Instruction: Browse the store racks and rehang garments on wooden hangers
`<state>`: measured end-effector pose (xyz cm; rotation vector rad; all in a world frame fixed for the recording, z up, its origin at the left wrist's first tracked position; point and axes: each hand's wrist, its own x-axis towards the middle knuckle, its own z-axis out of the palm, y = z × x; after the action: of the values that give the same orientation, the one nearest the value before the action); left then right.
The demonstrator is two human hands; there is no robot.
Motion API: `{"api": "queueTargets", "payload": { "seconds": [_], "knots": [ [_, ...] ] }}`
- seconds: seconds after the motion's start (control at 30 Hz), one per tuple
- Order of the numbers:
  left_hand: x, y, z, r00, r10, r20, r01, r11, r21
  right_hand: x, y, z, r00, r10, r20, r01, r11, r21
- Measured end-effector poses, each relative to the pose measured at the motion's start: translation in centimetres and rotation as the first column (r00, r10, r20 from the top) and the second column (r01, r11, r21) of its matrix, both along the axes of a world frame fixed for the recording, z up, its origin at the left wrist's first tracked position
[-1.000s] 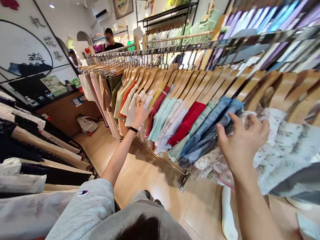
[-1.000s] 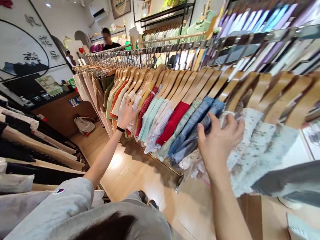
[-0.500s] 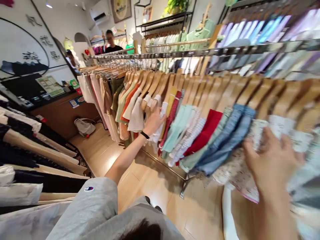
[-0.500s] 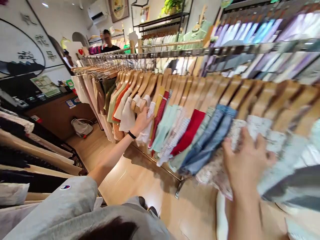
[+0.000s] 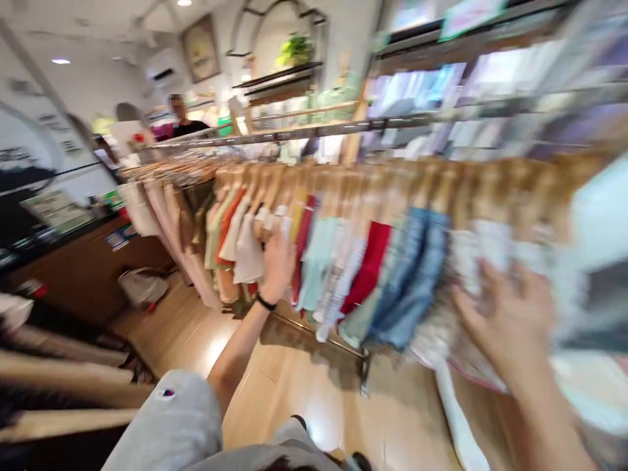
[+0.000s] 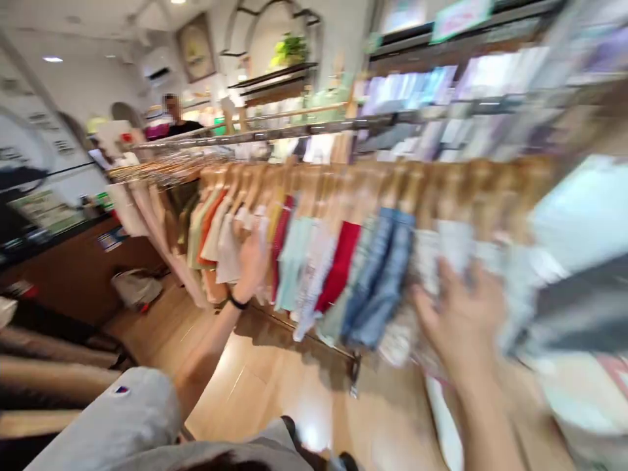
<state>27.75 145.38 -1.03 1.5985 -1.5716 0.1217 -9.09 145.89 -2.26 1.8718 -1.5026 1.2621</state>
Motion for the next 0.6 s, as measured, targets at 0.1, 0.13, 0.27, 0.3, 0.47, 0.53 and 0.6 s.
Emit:
{"api": "queueTargets", "payload": {
  "seconds": [0.1, 0.13, 0.27, 0.3, 0.47, 0.53, 0.6],
  "knots": [
    [-4.7, 2.6, 0.0, 0.996, -0.03, -0.081, 0.011, 0.975, -0.222, -2.0, 4.7, 0.0, 0.995, 0.078, 0.058, -0.081, 0.995, 0.059],
    [-6.9, 3.7, 0.2, 0.991, -0.103, -0.086, 0.068, 0.938, -0.34, -2.9, 6.3, -0.2, 0.992, 0.091, 0.091, -0.098, 0.992, 0.075],
    [-18.7, 9.1, 1.2, 0.812, -0.582, 0.038, 0.52, 0.693, -0.5, -8.6, 12.1, -2.8, 0.948, 0.111, 0.299, -0.152, 0.982, 0.116],
    [-22.3, 10.3, 1.3, 0.699, -0.711, 0.075, 0.659, 0.6, -0.454, -10.8, 13.4, -3.9, 0.932, 0.097, 0.351, -0.158, 0.976, 0.149],
    [-40.4, 11.2, -1.5, 0.419, -0.899, -0.128, 0.908, 0.411, 0.08, -23.5, 16.6, -10.3, 0.856, -0.041, 0.515, -0.177, 0.913, 0.368],
    [-45.8, 9.7, -4.0, 0.594, -0.778, -0.204, 0.792, 0.522, 0.315, -28.0, 16.8, -12.4, 0.824, -0.083, 0.561, -0.239, 0.846, 0.477],
    [-49.1, 8.0, -6.6, 0.749, -0.633, -0.195, 0.627, 0.581, 0.519, -31.9, 16.7, -13.9, 0.81, -0.131, 0.572, -0.296, 0.75, 0.592]
  ]
}}
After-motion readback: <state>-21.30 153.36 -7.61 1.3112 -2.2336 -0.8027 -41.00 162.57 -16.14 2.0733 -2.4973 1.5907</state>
